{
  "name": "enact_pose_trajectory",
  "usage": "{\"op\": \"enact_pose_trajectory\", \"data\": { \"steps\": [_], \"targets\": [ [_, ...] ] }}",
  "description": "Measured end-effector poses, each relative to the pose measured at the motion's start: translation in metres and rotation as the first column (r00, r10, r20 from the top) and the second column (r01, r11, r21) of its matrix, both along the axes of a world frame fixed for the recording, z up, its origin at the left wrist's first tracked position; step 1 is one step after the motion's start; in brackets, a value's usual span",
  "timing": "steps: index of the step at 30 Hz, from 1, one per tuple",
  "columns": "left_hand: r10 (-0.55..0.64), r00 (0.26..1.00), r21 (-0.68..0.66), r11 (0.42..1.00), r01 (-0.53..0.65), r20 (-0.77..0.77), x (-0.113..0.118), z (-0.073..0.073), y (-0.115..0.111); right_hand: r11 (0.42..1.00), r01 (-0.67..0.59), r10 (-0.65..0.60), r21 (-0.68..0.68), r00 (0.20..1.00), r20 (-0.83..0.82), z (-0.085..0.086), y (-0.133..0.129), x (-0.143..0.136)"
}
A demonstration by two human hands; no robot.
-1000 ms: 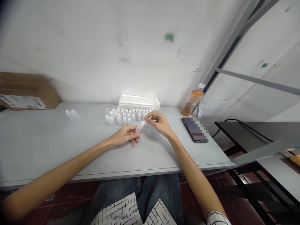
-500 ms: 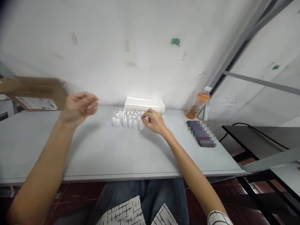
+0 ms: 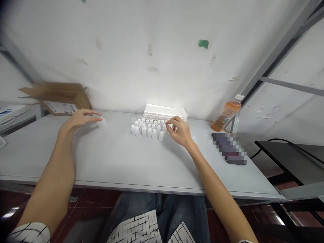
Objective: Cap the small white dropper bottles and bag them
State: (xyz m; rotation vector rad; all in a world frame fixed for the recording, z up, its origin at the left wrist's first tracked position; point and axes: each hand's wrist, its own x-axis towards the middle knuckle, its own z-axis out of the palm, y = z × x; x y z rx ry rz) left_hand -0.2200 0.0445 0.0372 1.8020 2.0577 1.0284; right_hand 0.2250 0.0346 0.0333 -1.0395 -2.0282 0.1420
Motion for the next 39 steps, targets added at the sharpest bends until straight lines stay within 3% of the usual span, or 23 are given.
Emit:
{"op": "enact_pose_trajectory", "data": {
  "steps": [3,6,10,14,16,19,21,24,28,32,36,39],
  "targets": [
    [-0.067,0.998,-0.016,0.998,0.068,0.022,0.003,-0.010,0.008,0.994,0.082,-0.077,0.072,0.994,-0.075,0.004,0.004,0.014],
    [-0.103,0.984,-0.024,0.994,0.108,0.144,0.009,-0.017,0.009,0.965,0.227,-0.210,0.134,0.969,-0.131,0.007,0.014,0.037],
    [-0.119,0.964,-0.071,0.988,0.140,0.238,0.023,-0.016,0.005,0.915,0.385,-0.365,0.125,0.918,-0.157,0.003,0.029,0.077],
    [-0.174,0.963,-0.108,0.974,0.199,0.205,0.039,0.003,-0.005,0.879,0.476,-0.474,-0.017,0.869,-0.146,-0.011,0.041,0.113],
    [-0.217,0.951,-0.099,0.965,0.243,0.222,0.053,0.020,-0.013,0.867,0.476,-0.486,-0.149,0.873,-0.036,-0.017,0.043,0.124],
    [-0.350,0.913,-0.039,0.930,0.365,0.208,0.089,0.042,-0.028,0.857,0.415,-0.374,-0.305,0.909,0.186,-0.019,0.041,0.130],
    [-0.477,0.859,0.011,0.875,0.483,0.186,0.124,0.045,-0.038,0.852,0.376,-0.288,-0.363,0.917,0.274,-0.016,0.036,0.129],
    [-0.629,0.767,0.174,0.776,0.607,0.131,0.181,0.026,-0.046,0.819,0.353,-0.202,-0.452,0.915,0.349,-0.010,0.029,0.125],
    [-0.704,0.711,0.307,0.675,0.671,-0.004,0.233,-0.021,-0.051,0.782,0.348,-0.139,-0.517,0.906,0.399,-0.007,0.026,0.122],
    [-0.683,0.720,0.311,0.662,0.682,-0.124,0.246,-0.051,-0.051,0.802,0.357,-0.150,-0.479,0.897,0.416,-0.010,0.028,0.122],
    [-0.630,0.746,0.328,0.674,0.662,-0.214,0.244,-0.059,-0.050,0.829,0.347,-0.175,-0.439,0.906,0.385,-0.012,0.029,0.122],
    [-0.628,0.694,0.293,0.630,0.719,-0.352,0.243,-0.059,-0.051,0.836,0.331,-0.171,-0.438,0.915,0.365,-0.013,0.029,0.123]
  ]
}}
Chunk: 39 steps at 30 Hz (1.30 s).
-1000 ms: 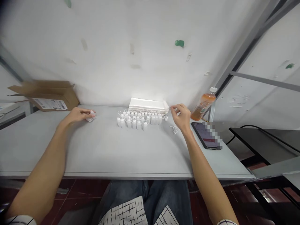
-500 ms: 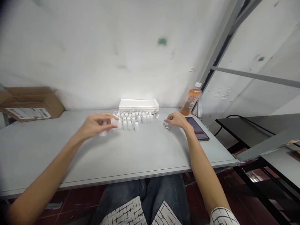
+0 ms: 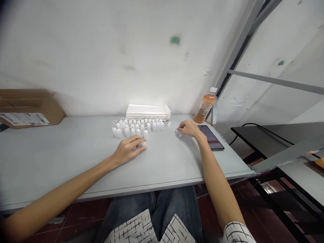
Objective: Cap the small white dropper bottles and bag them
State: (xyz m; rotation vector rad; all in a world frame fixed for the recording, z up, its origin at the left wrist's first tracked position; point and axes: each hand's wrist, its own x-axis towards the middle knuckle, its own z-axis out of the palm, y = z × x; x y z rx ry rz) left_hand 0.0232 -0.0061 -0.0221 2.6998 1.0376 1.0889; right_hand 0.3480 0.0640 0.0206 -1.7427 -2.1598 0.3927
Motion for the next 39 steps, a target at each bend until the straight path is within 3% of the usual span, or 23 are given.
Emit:
{"op": "enact_pose_trajectory", "data": {
  "steps": [4,10,15,21,25,31,39],
  "targets": [
    [-0.029,0.992,0.095,0.995,0.041,-0.124,0.0002,0.0024,-0.0025,0.999,0.009,-0.009,0.042,1.000,0.000,-0.0018,0.0004,0.0013],
    [0.057,0.990,0.206,0.978,-0.029,-0.131,-0.0050,0.0058,-0.0045,0.985,0.120,-0.113,0.124,0.992,-0.060,0.0019,-0.0020,-0.0006],
    [0.040,0.994,0.186,0.982,-0.021,-0.098,-0.0051,0.0052,-0.0056,0.984,0.137,-0.119,0.112,0.980,-0.156,0.0067,-0.0050,-0.0031],
    [-0.040,0.997,0.134,0.990,0.049,-0.068,-0.0032,0.0041,-0.0079,0.993,0.113,-0.112,-0.015,0.942,-0.318,0.0044,-0.0050,-0.0030],
    [-0.022,0.995,0.116,0.993,0.032,-0.094,-0.0031,0.0039,-0.0085,0.993,0.117,-0.120,-0.031,0.926,-0.357,0.0034,-0.0041,-0.0021],
    [-0.012,0.995,0.177,0.984,0.029,-0.099,-0.0037,0.0030,-0.0080,0.988,0.153,-0.131,0.037,0.928,-0.348,0.0066,-0.0054,-0.0017],
    [-0.017,1.000,0.241,0.970,0.022,-0.023,-0.0035,0.0048,-0.0064,0.971,0.237,-0.221,-0.019,0.872,-0.437,0.0077,-0.0049,0.0022]
  ]
}}
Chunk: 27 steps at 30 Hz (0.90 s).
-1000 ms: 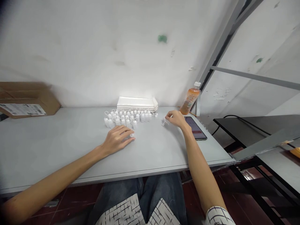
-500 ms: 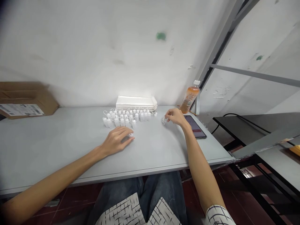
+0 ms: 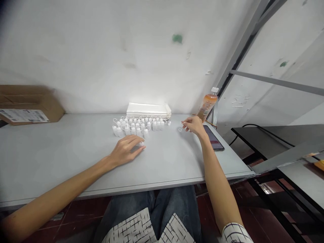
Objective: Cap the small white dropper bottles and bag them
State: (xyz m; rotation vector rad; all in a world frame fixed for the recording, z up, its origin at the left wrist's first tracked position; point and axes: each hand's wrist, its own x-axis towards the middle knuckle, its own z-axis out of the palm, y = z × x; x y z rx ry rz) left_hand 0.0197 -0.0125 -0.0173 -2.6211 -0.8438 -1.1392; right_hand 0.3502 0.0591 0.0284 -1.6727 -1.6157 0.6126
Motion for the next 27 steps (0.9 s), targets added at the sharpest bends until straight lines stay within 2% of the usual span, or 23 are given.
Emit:
{"op": "enact_pose_trajectory", "data": {
  "steps": [8,15,20,24,27],
  "targets": [
    [-0.010,0.999,-0.028,1.000,0.011,0.045,0.001,0.001,-0.001,0.995,-0.094,0.095,0.015,0.980,-0.176,0.001,-0.002,-0.007],
    [0.012,0.997,-0.060,0.998,-0.007,0.078,0.001,0.003,0.000,0.991,-0.130,0.130,0.015,0.985,-0.112,0.002,-0.004,-0.009],
    [0.010,0.994,-0.094,0.996,0.000,0.105,0.001,0.004,-0.001,0.987,-0.117,0.129,0.107,0.985,-0.118,0.005,-0.007,-0.013],
    [0.024,0.995,-0.174,0.985,-0.006,0.101,0.001,0.004,-0.003,0.973,-0.174,0.214,0.150,0.925,-0.314,0.011,-0.013,-0.024],
    [0.041,0.991,-0.269,0.963,-0.006,0.127,0.002,0.002,-0.003,0.929,-0.320,0.371,0.188,0.824,-0.428,0.015,-0.021,-0.038]
  ]
}}
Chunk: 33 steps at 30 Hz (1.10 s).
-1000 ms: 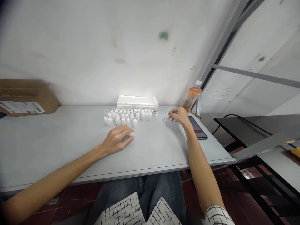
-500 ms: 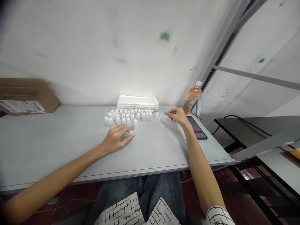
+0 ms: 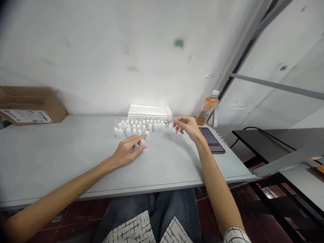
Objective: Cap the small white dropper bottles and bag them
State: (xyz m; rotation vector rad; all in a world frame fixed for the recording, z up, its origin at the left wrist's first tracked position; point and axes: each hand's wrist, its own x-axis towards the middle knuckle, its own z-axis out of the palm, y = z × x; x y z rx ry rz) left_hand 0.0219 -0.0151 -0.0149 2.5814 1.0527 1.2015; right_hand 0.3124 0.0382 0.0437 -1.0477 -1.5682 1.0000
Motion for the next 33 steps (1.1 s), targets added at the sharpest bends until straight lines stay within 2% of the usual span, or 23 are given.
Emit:
{"op": "enact_pose_trajectory", "data": {
  "steps": [2,5,7,9,18,33],
  "targets": [
    [-0.014,0.999,-0.073,0.997,0.017,0.044,0.000,-0.001,0.002,0.981,-0.191,0.190,-0.044,0.981,-0.036,0.002,-0.008,-0.012],
    [-0.048,0.994,-0.138,0.989,0.061,0.093,0.001,-0.002,0.004,0.859,-0.484,0.485,-0.165,0.874,-0.042,0.004,-0.020,-0.033],
    [-0.060,0.995,-0.124,0.990,0.070,0.085,0.001,-0.001,0.004,0.777,-0.587,0.597,-0.225,0.802,-0.031,0.003,-0.027,-0.045],
    [-0.066,0.996,-0.093,0.993,0.071,0.056,0.002,0.000,0.003,0.734,-0.626,0.644,-0.264,0.765,-0.022,0.001,-0.031,-0.054],
    [-0.098,0.994,0.005,0.995,0.099,-0.056,0.002,0.001,-0.001,0.650,-0.668,0.686,-0.362,0.721,-0.097,-0.012,-0.033,-0.069],
    [-0.077,0.994,-0.002,0.997,0.077,-0.083,0.000,0.004,-0.001,0.736,-0.562,0.521,-0.379,0.826,-0.214,-0.020,-0.037,-0.076]
  ]
}}
